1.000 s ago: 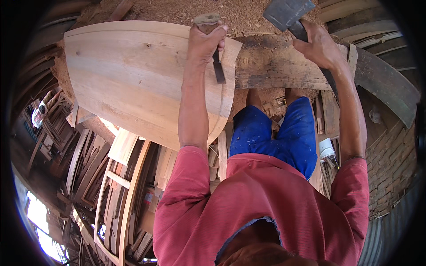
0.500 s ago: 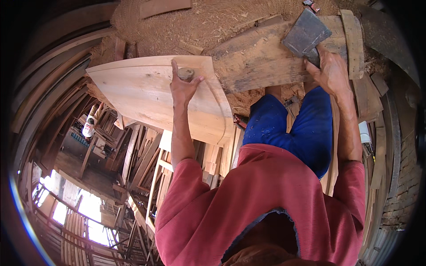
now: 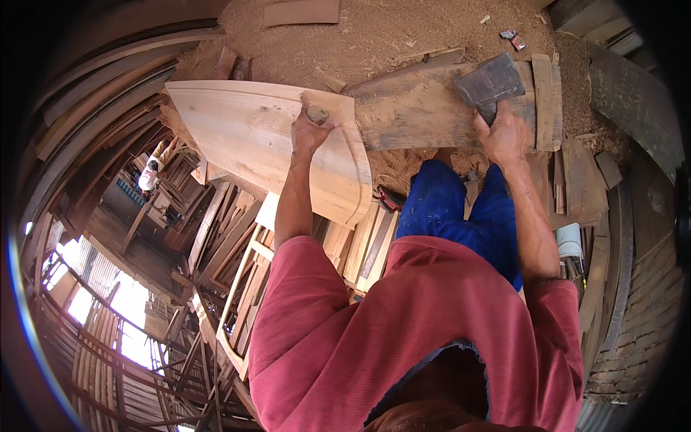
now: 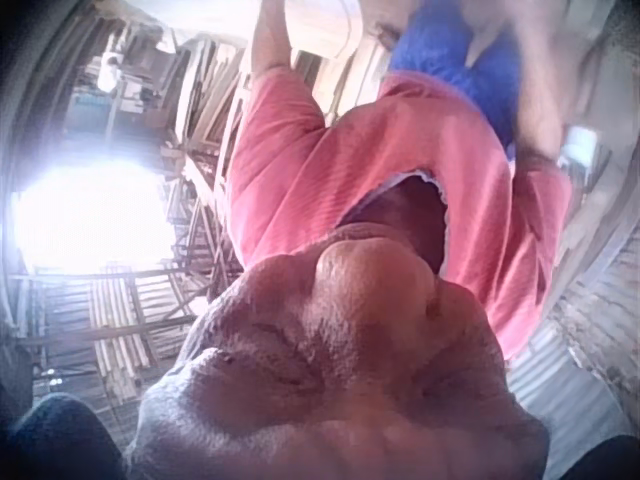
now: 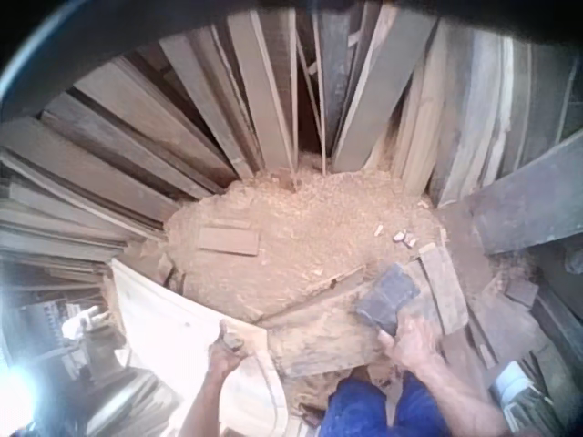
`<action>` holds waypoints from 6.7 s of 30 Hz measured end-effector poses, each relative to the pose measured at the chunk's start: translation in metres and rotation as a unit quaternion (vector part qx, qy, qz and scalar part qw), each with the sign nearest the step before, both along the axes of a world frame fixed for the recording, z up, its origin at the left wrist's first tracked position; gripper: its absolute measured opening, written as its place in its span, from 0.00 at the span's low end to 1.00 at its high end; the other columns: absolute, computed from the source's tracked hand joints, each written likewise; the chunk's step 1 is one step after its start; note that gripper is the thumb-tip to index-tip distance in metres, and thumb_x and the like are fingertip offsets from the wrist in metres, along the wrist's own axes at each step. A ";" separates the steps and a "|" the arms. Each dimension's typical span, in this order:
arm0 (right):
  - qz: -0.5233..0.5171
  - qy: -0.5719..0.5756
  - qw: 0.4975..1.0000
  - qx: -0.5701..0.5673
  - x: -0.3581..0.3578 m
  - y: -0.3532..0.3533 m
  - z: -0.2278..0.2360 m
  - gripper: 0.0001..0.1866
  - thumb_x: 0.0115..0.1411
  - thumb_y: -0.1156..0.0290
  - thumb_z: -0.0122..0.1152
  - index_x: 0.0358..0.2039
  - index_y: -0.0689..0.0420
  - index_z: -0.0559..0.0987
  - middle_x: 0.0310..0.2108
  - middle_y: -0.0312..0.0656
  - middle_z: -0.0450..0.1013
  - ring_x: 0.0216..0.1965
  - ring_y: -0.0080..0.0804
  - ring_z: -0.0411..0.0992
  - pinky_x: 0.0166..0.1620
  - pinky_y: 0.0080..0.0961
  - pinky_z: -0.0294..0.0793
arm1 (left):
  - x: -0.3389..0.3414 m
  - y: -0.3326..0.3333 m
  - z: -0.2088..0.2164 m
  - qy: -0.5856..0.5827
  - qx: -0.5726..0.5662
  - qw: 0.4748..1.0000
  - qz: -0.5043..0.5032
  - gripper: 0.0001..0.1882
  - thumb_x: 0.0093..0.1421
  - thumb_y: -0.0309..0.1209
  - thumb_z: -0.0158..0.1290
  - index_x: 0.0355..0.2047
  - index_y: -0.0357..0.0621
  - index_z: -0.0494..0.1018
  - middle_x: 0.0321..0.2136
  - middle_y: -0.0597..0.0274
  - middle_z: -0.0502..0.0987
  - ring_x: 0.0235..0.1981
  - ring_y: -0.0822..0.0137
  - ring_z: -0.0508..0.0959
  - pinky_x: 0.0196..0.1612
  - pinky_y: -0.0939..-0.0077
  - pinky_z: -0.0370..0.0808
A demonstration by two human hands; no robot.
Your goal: The person uses a chisel and a hand plane to shape and smooth a large curved wooden board. They repeatedly chip away at the edges and plane the surface, removing wood shavings and refining the board's shape.
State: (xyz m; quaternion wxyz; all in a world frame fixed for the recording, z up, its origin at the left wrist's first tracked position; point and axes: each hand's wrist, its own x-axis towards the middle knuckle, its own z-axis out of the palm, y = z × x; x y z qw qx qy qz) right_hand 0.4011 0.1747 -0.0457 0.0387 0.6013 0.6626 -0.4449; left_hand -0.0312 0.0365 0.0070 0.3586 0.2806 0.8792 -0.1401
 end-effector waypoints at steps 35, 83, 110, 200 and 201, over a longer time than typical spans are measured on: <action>0.087 -0.177 0.980 0.019 0.050 -0.188 0.046 0.44 0.61 0.56 0.66 0.65 0.76 0.59 0.59 0.76 0.73 0.64 0.66 0.73 0.65 0.47 0.73 | 0.237 -0.480 -0.013 -0.214 0.057 0.940 0.260 0.32 0.56 0.50 0.70 0.50 0.33 0.84 0.53 0.37 0.83 0.56 0.45 0.84 0.59 0.56 0.80; 0.097 -0.188 0.970 0.123 0.002 -0.109 0.020 0.40 0.64 0.62 0.68 0.74 0.58 0.63 0.67 0.60 0.62 0.66 0.64 0.64 0.63 0.57 0.71 | 0.208 -0.185 0.135 -0.142 0.604 0.780 -0.083 0.39 0.45 0.19 0.68 0.62 0.52 0.78 0.47 0.56 0.77 0.48 0.49 0.75 0.52 0.58 0.74; 0.290 0.172 0.876 0.346 -0.245 -0.128 0.002 0.24 0.57 0.68 0.70 0.56 0.50 0.83 0.53 0.42 0.79 0.51 0.51 0.75 0.55 0.44 0.77 | 0.081 -0.114 0.029 -0.278 0.739 0.610 -0.063 0.22 0.52 0.27 0.73 0.47 0.41 0.80 0.45 0.52 0.81 0.50 0.46 0.80 0.61 0.51 0.75; 0.371 0.155 0.908 0.118 -0.224 -0.239 0.026 0.08 0.61 0.61 0.63 0.38 0.50 0.79 0.37 0.40 0.72 0.39 0.50 0.80 0.39 0.46 0.80 | 0.135 -0.216 0.048 -0.234 0.715 0.652 0.098 0.21 0.50 0.18 0.71 0.42 0.41 0.75 0.38 0.54 0.79 0.40 0.54 0.81 0.46 0.62 0.78; 0.354 0.152 0.917 0.102 -0.219 -0.243 0.035 0.08 0.60 0.63 0.63 0.39 0.50 0.80 0.38 0.40 0.73 0.39 0.50 0.80 0.40 0.45 0.80 | 0.132 -0.220 0.054 -0.252 0.693 0.669 0.095 0.23 0.51 0.18 0.71 0.45 0.40 0.75 0.42 0.52 0.80 0.43 0.54 0.81 0.48 0.64 0.79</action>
